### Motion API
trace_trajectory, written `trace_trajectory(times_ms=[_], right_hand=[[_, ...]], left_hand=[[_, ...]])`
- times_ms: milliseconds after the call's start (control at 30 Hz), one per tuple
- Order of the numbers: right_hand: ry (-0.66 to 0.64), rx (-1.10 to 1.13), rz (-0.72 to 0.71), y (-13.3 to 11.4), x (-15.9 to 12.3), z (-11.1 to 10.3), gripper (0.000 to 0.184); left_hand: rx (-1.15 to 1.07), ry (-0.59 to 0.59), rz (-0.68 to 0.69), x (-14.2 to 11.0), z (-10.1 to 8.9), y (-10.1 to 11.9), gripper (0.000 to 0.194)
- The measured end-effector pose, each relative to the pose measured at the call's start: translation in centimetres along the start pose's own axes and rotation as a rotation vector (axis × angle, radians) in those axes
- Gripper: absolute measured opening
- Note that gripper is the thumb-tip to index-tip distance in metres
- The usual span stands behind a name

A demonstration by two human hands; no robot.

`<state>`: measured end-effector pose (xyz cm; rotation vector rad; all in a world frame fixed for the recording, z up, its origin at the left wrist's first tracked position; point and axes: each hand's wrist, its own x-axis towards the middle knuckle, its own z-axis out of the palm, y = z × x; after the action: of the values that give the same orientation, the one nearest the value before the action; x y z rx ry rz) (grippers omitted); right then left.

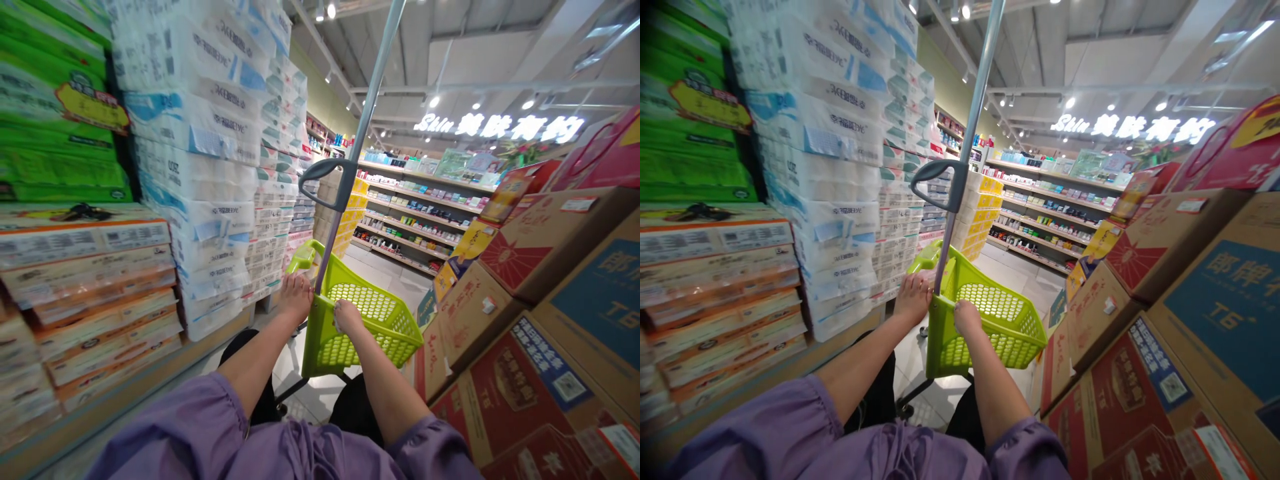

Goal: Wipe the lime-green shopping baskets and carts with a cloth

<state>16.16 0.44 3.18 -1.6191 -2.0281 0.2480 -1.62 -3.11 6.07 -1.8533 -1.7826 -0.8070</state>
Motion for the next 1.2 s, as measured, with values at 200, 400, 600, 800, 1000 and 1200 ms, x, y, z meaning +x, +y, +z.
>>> trace_trajectory(times_ms=[200, 400, 600, 800, 1000, 1200], right_hand=[[0.049, 0.01, -0.059, 1.7, -1.3, 0.1, 0.023], [0.079, -0.014, 0.041, 3.9, -2.0, -0.3, 0.025], [0.11, 0.114, -0.151, -0.2, -1.1, 1.9, 0.044], [0.118, 0.018, -0.122, 2.8, -2.2, 1.3, 0.036], [0.086, -0.151, 0.016, 7.0, -2.4, -0.2, 0.023], [0.099, -0.137, -0.031, 4.0, -1.1, 1.2, 0.021]], left_hand=[[-0.054, -0.012, 0.017, 0.1, -0.2, -1.0, 0.033], [-0.035, 0.016, -0.009, 0.5, 0.1, -1.3, 0.031], [-0.135, 0.108, -0.032, -0.1, 0.0, -0.9, 0.036], [-0.17, -0.043, 0.473, -3.5, 1.3, 1.4, 0.058], [-0.124, -0.224, 0.405, -3.4, 2.0, 4.1, 0.054], [-0.091, -0.305, 0.331, -2.7, 1.4, 4.9, 0.05]])
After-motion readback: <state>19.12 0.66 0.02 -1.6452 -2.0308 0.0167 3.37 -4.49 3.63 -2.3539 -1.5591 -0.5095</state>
